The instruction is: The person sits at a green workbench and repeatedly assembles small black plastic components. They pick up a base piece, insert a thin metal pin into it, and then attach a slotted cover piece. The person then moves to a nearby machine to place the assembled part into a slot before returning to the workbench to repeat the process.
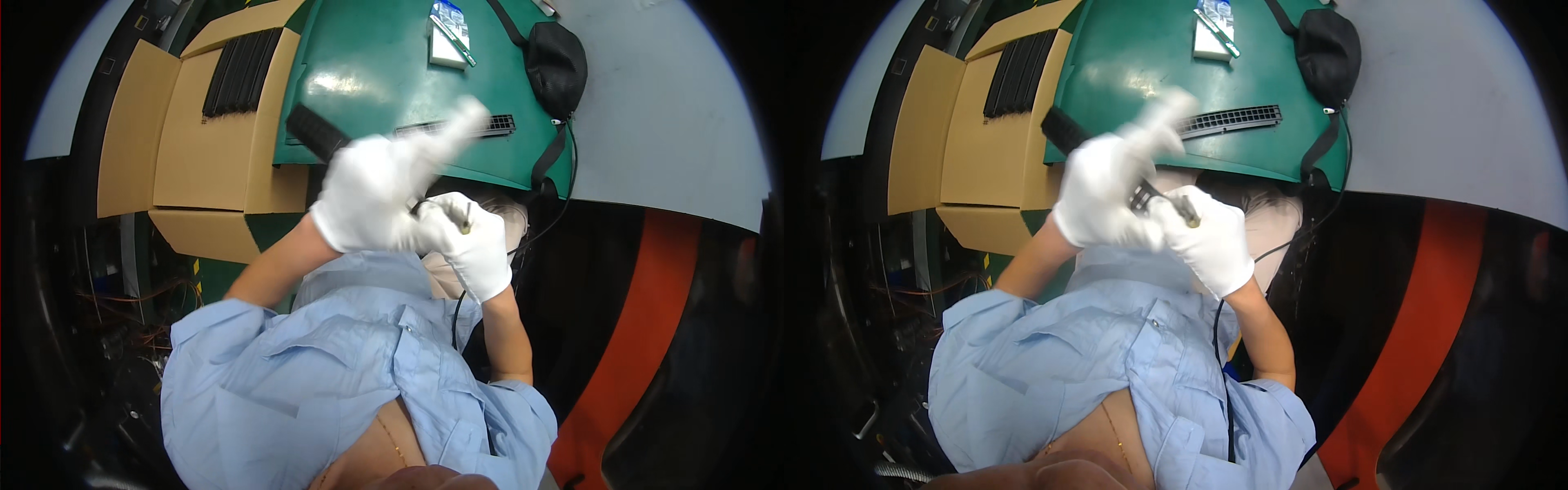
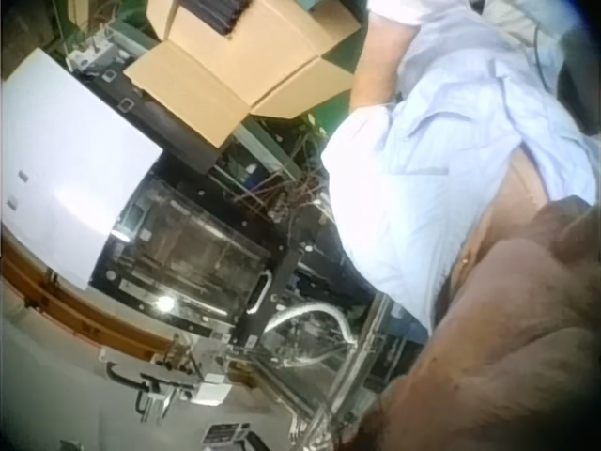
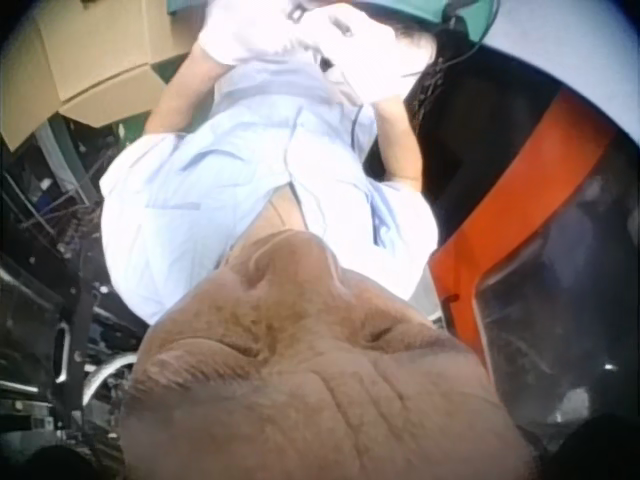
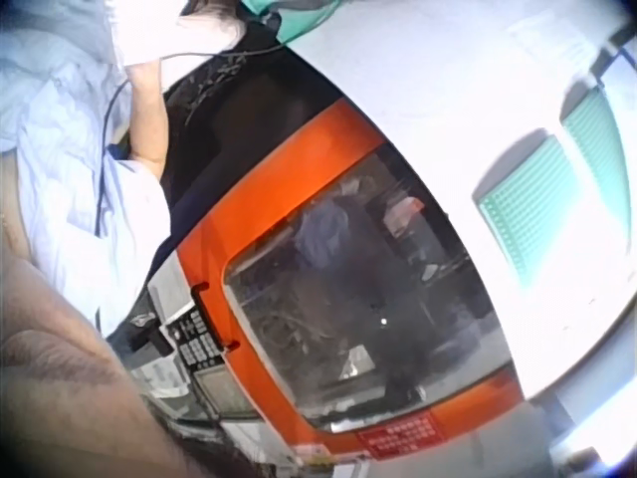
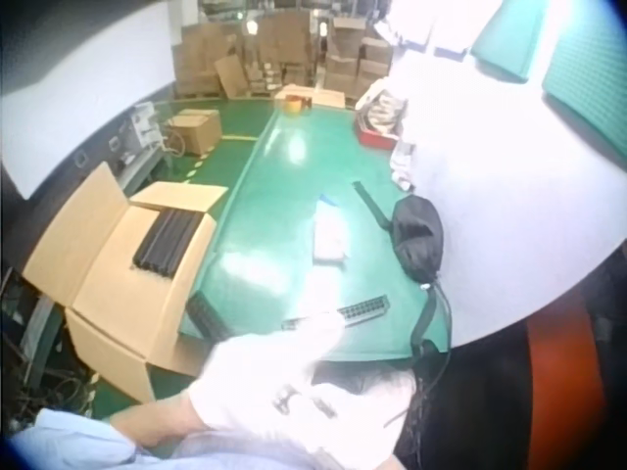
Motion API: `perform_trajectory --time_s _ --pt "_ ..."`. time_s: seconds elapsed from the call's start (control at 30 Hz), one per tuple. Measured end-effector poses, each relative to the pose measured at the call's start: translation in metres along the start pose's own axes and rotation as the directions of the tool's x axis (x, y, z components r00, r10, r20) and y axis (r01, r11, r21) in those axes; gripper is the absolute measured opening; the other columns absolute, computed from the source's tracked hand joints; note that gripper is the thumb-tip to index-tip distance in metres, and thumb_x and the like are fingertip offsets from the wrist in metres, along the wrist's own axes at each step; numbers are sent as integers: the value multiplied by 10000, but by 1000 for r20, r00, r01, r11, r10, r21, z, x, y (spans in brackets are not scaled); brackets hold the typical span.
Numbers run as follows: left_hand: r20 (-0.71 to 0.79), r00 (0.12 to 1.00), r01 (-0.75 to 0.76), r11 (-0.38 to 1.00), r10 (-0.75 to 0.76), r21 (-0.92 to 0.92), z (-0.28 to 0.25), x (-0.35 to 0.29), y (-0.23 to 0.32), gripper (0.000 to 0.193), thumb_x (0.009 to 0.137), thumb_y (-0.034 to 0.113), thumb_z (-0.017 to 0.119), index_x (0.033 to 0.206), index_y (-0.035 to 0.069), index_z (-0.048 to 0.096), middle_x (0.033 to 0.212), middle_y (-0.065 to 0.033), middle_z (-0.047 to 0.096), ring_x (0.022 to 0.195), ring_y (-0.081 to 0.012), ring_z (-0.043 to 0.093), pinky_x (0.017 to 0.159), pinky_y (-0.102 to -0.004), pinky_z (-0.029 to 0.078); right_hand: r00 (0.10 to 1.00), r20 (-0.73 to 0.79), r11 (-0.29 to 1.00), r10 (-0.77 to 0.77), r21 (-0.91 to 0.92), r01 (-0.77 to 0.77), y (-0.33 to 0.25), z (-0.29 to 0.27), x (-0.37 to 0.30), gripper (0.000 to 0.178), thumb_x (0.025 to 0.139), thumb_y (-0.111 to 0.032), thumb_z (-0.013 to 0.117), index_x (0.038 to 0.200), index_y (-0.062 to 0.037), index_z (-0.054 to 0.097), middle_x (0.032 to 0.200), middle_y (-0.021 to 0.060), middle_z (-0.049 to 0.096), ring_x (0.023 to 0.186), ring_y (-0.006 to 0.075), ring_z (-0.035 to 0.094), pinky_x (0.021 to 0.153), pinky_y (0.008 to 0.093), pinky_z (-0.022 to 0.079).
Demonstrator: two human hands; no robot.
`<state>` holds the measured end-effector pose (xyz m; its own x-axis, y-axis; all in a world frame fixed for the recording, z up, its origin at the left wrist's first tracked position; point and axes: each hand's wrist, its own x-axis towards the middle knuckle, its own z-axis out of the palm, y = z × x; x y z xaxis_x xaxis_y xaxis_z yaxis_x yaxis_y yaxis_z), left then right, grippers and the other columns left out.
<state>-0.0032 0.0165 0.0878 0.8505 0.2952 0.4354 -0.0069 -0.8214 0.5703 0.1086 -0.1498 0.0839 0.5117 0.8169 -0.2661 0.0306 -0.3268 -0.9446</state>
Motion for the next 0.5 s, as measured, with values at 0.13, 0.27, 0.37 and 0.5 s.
perform_trajectory --time_s 0.13,0.27,0.37,0.5 --pt "-573 677 371 887 -462 -276 2 -19 -19 738 972 389 675 1477 -29 336 1303 -177 566 1091 -223 614 936 -347 519 914 -283 955 -289 -148 256 17 15 0 153 864 -126 746 981 -31 720 761 95 688 597 172 655 623 290 548" --pt "73 528 349 138 -846 -927 28 -27 -14 559 1012 335 623 1407 0 413 1122 -124 593 882 -196 674 702 -289 555 756 -52 667 -653 -511 542 23 40 4 261 827 -155 809 1010 -12 690 731 76 651 539 150 615 539 277 510" --pt "283 512 361 -96 -811 -928 32 -28 -17 419 999 304 643 1256 -5 527 762 -6 543 499 -94 545 424 -221 439 827 166 711 -536 -438 549 24 40 -4 364 866 -211 771 1132 -36 596 752 95 649 596 241 660 567 325 529" --pt "362 471 462 -125 -805 -878 34 -29 -12 539 1012 466 583 1208 -34 541 623 32 452 414 -69 438 352 -222 362 834 110 751 -540 -386 537 28 28 8 277 900 -177 707 1083 -61 535 813 124 662 639 326 658 567 402 520"
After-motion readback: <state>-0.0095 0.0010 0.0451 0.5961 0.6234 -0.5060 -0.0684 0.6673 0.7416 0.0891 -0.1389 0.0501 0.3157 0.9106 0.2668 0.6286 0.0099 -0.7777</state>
